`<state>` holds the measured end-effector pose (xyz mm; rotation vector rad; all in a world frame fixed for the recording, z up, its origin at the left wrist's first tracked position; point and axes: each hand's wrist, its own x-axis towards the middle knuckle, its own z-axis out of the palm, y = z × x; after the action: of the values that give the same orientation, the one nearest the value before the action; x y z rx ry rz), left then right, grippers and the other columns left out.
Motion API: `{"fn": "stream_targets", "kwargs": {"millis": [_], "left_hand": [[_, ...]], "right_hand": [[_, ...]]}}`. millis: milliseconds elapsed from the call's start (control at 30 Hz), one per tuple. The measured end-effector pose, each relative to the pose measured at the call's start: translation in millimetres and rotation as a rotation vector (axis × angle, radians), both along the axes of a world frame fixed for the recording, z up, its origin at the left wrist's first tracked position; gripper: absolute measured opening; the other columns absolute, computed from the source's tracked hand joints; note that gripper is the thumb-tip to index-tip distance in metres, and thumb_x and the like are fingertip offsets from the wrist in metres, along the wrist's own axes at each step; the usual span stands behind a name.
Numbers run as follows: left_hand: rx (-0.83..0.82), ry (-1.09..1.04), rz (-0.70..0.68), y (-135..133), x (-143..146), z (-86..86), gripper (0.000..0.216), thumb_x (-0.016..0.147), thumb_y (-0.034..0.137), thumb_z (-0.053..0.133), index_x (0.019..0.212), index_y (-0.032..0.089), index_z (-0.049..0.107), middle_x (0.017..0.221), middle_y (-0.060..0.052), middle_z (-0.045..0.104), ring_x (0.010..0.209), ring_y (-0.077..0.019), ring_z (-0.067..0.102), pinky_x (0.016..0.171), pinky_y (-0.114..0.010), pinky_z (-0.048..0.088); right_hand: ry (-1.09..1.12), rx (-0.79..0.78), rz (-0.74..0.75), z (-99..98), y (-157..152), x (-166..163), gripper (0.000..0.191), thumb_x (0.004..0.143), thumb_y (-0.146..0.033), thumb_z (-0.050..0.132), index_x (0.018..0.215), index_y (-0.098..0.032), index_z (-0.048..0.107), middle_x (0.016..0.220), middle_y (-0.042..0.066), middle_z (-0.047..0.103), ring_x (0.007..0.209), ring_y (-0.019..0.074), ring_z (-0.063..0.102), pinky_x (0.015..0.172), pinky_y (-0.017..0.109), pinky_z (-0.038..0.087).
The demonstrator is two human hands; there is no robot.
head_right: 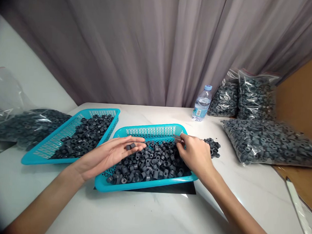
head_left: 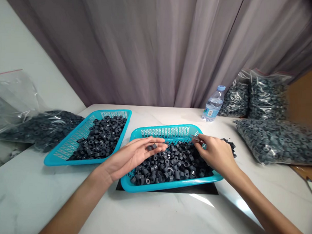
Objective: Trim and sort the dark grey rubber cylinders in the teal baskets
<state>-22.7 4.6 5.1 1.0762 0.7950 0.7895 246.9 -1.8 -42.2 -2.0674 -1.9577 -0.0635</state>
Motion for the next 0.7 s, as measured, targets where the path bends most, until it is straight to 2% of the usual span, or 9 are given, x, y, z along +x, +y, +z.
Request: {"fn": "stream_targets", "kwargs": {"millis": [333, 500, 700], "left_hand": [[0.047, -0.019, -0.080, -6.0, 1.5, -0.3, 0.027, 0.096, 0.017, 0.055, 0.113, 0.009, 0.074, 0.122, -0.014, 0.074, 0.124, -0.0284, 0.063, 0.115, -0.040, 0.044], [0.032, -0.005, -0.109, -7.8, 1.1, 0.3, 0.030, 0.096, 0.013, 0.051, 0.119, 0.011, 0.069, 0.122, -0.015, 0.073, 0.121, -0.0273, 0.064, 0.109, -0.039, 0.047], [-0.004, -0.020, -0.093, -8.7, 1.3, 1.3, 0.036, 0.088, 0.004, 0.049, 0.119, 0.010, 0.066, 0.120, -0.016, 0.073, 0.115, -0.0252, 0.066, 0.100, -0.036, 0.049]], "right_hand": [[-0.018, 0.003, 0.001, 0.5, -0.7, 1.1, 0.027, 0.096, -0.040, 0.048, 0.093, -0.025, 0.070, 0.085, 0.006, 0.077, 0.068, 0.0218, 0.066, 0.057, 0.028, 0.019], [-0.026, 0.000, 0.001, 0.4, 0.0, 1.8, 0.028, 0.096, -0.041, 0.047, 0.091, -0.025, 0.069, 0.083, 0.005, 0.076, 0.066, 0.0207, 0.064, 0.056, 0.028, 0.019], [-0.027, -0.003, 0.006, 0.6, -0.9, 1.6, 0.030, 0.097, -0.041, 0.045, 0.090, -0.024, 0.069, 0.082, 0.006, 0.076, 0.066, 0.0210, 0.065, 0.056, 0.028, 0.019]]}}
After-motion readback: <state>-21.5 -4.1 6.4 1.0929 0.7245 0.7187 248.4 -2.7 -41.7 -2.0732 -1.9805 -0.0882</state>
